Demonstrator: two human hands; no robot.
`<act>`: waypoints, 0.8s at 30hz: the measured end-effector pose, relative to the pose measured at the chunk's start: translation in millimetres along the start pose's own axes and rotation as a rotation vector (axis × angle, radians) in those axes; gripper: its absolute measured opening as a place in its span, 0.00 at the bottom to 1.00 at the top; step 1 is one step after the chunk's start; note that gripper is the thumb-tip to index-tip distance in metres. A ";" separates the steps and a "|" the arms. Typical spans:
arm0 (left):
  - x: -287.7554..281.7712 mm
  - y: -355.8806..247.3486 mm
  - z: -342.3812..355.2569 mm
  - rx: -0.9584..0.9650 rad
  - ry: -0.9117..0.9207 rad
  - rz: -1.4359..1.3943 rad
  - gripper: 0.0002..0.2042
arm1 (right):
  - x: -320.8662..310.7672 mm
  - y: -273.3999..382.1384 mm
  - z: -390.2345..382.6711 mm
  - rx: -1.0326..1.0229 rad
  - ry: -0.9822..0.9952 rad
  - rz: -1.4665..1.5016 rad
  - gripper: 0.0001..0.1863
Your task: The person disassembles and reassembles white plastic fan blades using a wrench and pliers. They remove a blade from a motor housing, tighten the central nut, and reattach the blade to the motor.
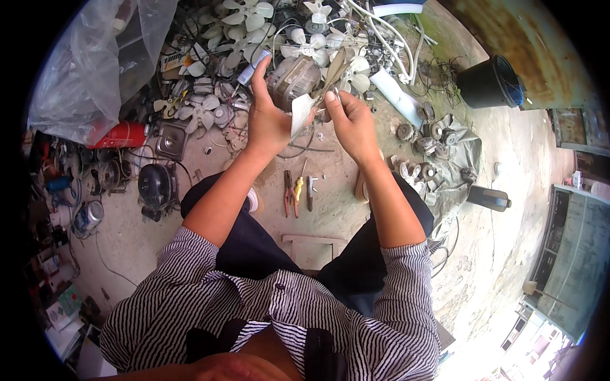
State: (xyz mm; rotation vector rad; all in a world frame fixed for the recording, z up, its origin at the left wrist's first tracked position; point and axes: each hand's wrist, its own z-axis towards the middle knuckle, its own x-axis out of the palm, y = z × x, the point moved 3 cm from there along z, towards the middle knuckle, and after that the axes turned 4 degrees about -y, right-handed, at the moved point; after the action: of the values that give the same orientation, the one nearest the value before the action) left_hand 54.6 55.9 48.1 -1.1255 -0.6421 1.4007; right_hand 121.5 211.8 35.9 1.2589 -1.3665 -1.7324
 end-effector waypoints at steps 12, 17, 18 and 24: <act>0.5 2.6 -1.7 -0.034 0.041 -0.028 0.51 | 8.0 -0.7 -1.9 -0.003 -0.023 0.146 0.11; 1.1 5.6 -1.7 -0.044 0.053 -0.007 0.55 | 6.0 6.2 -5.2 -0.046 -0.068 0.056 0.10; 0.7 5.9 -1.7 -0.047 0.055 0.002 0.56 | 5.5 9.5 -6.1 -0.058 -0.073 0.010 0.11; 0.6 4.6 -1.7 -0.059 0.061 0.046 0.57 | 4.2 6.4 -4.4 -0.040 -0.101 -0.098 0.13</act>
State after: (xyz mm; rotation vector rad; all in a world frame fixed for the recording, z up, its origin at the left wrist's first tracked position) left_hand 54.3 55.2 43.3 -1.2323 -0.6207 1.3890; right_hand 123.3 204.5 40.6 1.2500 -1.3393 -1.9037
